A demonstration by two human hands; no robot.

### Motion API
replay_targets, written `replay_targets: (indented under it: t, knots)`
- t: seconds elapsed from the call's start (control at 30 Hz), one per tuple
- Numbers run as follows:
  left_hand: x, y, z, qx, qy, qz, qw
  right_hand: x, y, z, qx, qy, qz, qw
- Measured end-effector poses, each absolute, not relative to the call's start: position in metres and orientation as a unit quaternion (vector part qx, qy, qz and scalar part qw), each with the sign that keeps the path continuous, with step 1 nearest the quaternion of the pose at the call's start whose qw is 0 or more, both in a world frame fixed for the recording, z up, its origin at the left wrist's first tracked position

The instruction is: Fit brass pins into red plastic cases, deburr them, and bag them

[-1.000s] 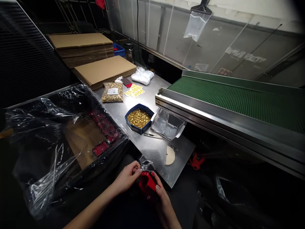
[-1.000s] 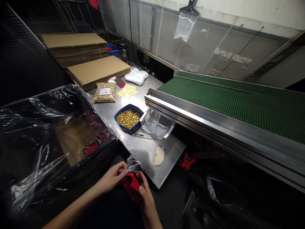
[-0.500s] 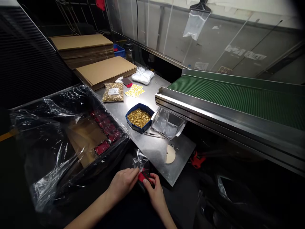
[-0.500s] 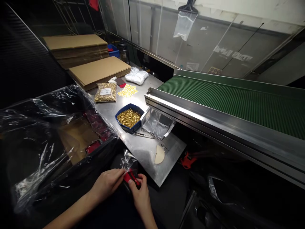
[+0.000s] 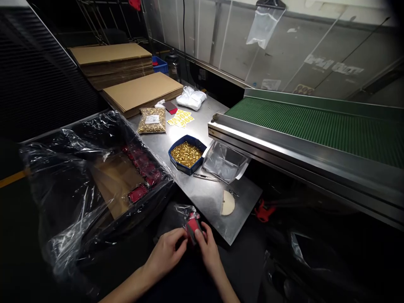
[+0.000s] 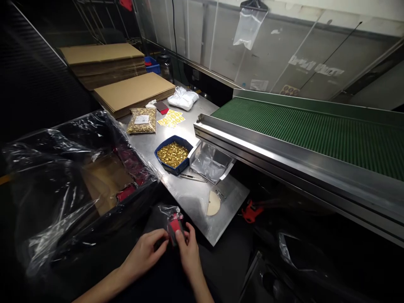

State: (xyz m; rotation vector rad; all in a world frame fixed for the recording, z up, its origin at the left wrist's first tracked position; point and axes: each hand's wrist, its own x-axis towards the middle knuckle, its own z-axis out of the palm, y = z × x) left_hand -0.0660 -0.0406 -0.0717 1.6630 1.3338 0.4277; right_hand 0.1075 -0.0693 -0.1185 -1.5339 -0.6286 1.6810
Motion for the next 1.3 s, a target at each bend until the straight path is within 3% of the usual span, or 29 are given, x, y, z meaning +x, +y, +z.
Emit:
replay_targets:
  t: [0.33,0.63,0.83,1.03,1.3]
  knots:
    - [-0.078,-0.034,-0.089,0.64,0.586,0.157,0.472,0.113,-0.064,-0.115,-0.61,-0.387,0.635,0.273]
    - [-0.08,-0.037,-0.076,0.731,0.58,0.141,0.331,0.103,-0.05,-0.103,-0.657,-0.406,0.592,0.233]
    - [-0.068,-0.047,-0.059,0.764,0.511,0.134,0.37,0.106,-0.051,-0.091,-0.653,-0.42,0.584,0.237]
    - [-0.073,-0.035,-0.057,0.639,0.564,0.206,0.48,0.125,-0.059,-0.082,-0.459,-0.365,0.752,0.301]
    - [-0.084,-0.023,-0.059,0.618,0.573,0.2,0.5,0.095,-0.057,-0.115,-0.568,-0.258,0.7,0.348]
